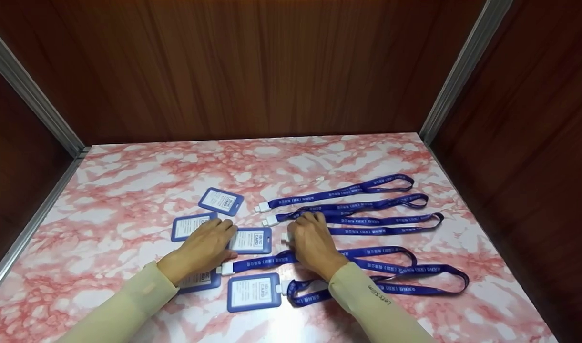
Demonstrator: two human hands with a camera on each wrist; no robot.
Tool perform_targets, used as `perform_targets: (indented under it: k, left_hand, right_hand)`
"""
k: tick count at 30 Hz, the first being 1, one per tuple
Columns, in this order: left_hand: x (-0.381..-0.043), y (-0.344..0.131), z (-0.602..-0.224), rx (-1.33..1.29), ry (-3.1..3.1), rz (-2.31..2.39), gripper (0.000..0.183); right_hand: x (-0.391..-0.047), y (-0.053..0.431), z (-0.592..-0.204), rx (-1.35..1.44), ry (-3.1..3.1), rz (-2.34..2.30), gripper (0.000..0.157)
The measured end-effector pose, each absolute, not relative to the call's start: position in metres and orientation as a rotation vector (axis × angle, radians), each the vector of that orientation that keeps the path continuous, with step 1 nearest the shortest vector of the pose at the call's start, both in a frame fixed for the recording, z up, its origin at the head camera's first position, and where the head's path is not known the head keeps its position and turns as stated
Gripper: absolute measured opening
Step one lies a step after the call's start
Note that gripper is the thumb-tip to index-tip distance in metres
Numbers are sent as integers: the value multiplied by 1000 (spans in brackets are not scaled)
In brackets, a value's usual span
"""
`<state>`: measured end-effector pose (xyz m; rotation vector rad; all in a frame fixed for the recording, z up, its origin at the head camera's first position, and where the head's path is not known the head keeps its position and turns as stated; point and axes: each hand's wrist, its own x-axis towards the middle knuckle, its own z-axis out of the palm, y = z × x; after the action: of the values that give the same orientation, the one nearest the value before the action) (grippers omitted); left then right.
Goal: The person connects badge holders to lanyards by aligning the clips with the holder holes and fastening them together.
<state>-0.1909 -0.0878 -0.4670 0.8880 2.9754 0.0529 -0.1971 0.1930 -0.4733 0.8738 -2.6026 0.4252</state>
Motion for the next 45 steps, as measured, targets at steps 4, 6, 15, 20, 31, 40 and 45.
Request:
perform_targets:
  k: [4,6,15,20,31,40,45]
  left_hand:
    - [-191,-87,-467,892,2976,42,56]
    - [-190,-87,-468,893,2980,32,55]
    - [-191,-86,-468,885,2982,60,54]
    - [-192,-86,-469,882,2977,52,56]
    - [-193,-86,-469,899,2997,95,55]
    - [-193,-86,-471,920,3020,137,52]
    - [-194,-86,-471,930,3033,126,52]
  right_hand:
    - [-197,192,-475,877,-2597,399,19]
    - [-197,191,-475,881,-2597,383,19]
    - [-198,189,-474,888,-2622,382,19]
    - [-198,187,-472,903,-2626,386,18]
    - [-200,184,-473,940,-2616,377,18]
    - [-202,183,-473,931,-2638,355,19]
    - [-203,182,-472,928,-2665,341,20]
